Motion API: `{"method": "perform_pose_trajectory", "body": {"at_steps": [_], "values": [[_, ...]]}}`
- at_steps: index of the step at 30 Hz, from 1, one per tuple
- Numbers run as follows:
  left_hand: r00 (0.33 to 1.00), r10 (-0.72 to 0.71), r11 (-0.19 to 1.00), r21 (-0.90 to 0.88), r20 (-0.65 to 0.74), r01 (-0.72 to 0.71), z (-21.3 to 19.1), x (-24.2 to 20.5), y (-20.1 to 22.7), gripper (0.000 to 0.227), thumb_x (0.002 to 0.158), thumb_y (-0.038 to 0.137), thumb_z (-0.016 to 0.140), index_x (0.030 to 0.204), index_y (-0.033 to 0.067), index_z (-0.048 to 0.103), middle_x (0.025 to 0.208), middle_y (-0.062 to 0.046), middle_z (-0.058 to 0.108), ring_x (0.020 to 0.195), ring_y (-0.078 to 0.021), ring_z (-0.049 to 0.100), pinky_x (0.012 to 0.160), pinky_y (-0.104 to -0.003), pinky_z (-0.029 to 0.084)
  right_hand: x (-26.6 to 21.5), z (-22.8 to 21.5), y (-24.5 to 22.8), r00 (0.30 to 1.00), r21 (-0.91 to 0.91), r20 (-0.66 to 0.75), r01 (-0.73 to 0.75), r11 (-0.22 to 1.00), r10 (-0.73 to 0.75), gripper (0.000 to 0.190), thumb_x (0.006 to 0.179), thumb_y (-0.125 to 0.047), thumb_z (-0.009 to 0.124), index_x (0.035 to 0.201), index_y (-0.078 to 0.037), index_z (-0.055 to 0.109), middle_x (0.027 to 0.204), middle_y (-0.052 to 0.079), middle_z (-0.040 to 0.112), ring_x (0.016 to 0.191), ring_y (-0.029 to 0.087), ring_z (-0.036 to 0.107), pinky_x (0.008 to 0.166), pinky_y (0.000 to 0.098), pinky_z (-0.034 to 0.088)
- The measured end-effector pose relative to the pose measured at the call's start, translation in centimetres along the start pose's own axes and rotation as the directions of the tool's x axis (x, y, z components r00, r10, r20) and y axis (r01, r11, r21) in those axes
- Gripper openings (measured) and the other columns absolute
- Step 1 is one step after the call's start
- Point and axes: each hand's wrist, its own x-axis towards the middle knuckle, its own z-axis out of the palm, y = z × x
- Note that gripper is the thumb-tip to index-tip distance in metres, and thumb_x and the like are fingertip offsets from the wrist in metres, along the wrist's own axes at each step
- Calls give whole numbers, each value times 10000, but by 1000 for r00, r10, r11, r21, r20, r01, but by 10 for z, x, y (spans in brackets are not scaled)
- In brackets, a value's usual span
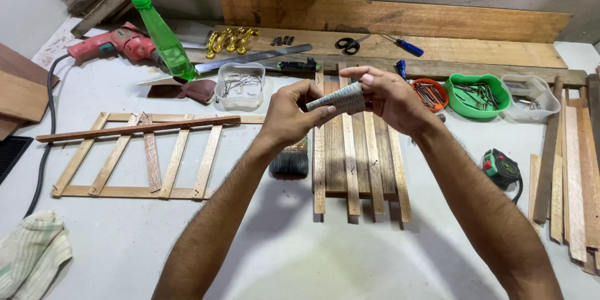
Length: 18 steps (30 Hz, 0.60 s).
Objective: Measuring, sanding, and assembling wooden slats to create a frame or lattice structure.
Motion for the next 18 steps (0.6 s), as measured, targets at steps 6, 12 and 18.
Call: {"method": "perform_pose_trajectory", "body": {"at_steps": [6, 12, 18], "values": [[986, 164, 918, 365, 12, -157, 10, 13, -8, 204, 837, 269, 865, 805, 106, 748, 711, 9, 710, 615, -74, 631, 540, -261, 507, -1, -13, 11, 982, -852, 59, 143, 503, -179, 153, 912, -183, 807, 1051, -121, 804, 918, 29, 819, 827, 113, 761, 729, 272, 637], [915, 395, 694, 627, 78, -353, 18, 19, -44, 208, 897, 361, 832, 824, 173, 778, 736, 34, 707, 723, -119, 524, 627, -304, 480, 0, -12, 7, 978, -941, 133, 175, 289, -158, 202, 885, -228, 810, 1082, -187, 801, 950, 13, 800, 772, 114, 760, 674, 306, 643], [795, 574, 451, 735, 195, -506, 28, 24, -72, 212, 872, 379, 789, 870, 168, 770, 852, 30, 752, 788, -141, 585, 662, -314, 509, 8, -53, 58, 809, -861, 506, 449, -240, -298, 153, 995, -163, 712, 1134, -128, 764, 997, 20, 804, 833, 120, 763, 1005, 431, 580]]}}
